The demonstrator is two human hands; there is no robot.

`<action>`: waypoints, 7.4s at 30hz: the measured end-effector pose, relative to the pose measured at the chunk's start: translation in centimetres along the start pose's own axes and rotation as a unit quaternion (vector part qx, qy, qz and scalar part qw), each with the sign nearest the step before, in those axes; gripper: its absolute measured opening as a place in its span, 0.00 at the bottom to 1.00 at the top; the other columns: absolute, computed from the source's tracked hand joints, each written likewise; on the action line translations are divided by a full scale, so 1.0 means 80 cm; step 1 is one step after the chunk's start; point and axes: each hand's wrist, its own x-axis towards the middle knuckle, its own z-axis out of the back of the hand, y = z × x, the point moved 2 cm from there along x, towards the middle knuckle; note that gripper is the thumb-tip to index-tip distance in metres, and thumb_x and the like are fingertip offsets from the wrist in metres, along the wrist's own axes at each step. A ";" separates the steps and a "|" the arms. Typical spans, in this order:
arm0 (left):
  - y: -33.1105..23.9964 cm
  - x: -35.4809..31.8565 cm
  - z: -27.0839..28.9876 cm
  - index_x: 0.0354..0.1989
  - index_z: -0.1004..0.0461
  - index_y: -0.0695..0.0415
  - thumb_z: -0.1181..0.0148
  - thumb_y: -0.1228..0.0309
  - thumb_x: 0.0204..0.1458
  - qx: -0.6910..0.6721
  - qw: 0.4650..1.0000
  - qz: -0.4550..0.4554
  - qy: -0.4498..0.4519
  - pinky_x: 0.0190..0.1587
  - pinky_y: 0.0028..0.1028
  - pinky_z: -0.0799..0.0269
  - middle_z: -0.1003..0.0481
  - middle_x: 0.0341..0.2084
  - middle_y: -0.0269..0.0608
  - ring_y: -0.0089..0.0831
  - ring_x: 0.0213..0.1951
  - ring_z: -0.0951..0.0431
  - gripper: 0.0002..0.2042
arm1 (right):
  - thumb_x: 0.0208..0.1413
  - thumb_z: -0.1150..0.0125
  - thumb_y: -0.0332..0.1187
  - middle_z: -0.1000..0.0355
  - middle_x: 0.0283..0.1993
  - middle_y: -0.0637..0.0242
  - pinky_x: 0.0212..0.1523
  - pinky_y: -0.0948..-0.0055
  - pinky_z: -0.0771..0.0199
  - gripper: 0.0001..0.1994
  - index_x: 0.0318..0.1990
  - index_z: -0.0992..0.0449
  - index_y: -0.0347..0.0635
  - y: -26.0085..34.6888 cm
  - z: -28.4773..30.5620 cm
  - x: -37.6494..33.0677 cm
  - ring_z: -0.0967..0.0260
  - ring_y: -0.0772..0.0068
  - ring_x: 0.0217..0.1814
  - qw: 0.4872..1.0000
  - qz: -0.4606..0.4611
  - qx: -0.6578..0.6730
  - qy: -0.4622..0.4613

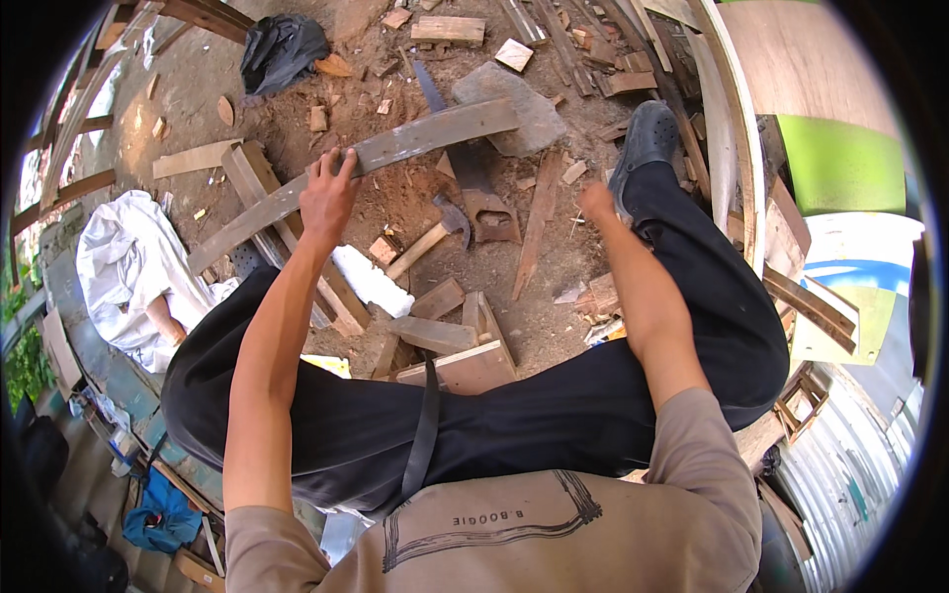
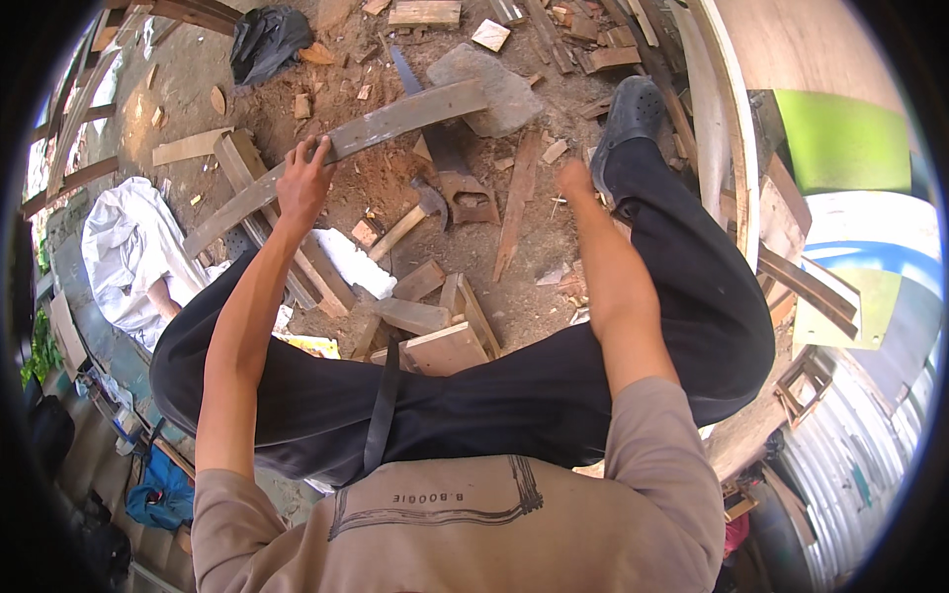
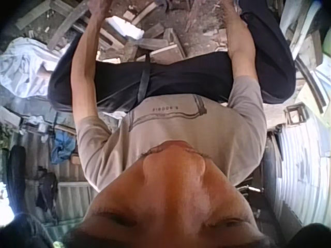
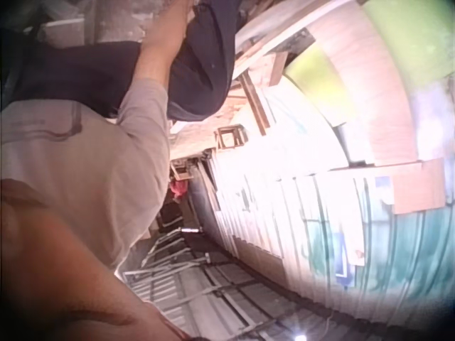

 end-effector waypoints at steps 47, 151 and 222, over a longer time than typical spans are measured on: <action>0.024 -0.030 0.002 0.71 0.43 0.44 0.31 0.64 0.48 -0.073 0.992 0.037 0.093 0.71 0.43 0.45 0.46 0.71 0.43 0.46 0.71 0.47 0.40 | 0.41 0.33 0.42 0.21 0.46 0.48 0.48 0.55 0.24 0.21 0.42 0.17 0.38 0.145 0.132 -0.164 0.23 0.50 0.51 0.983 0.034 -0.169 0.064; 0.133 -0.040 -0.036 0.67 0.41 0.44 0.64 0.52 0.67 -0.271 0.883 0.300 0.239 0.68 0.63 0.87 0.63 0.74 0.56 0.58 0.73 0.84 0.23 | 0.57 0.43 0.35 0.28 0.50 0.52 0.53 0.47 0.27 0.16 0.51 0.25 0.43 0.529 0.077 0.112 0.31 0.47 0.56 0.938 0.167 -0.130 -0.274; 0.108 0.000 -0.015 0.54 0.33 0.57 0.22 0.68 0.34 -0.148 0.985 -0.007 0.087 0.54 0.40 0.26 0.29 0.50 0.45 0.46 0.55 0.28 0.35 | 0.39 0.28 0.26 0.38 0.65 0.47 0.70 0.59 0.41 0.44 0.67 0.43 0.39 0.341 0.194 -0.051 0.42 0.44 0.69 0.859 0.482 -0.171 0.005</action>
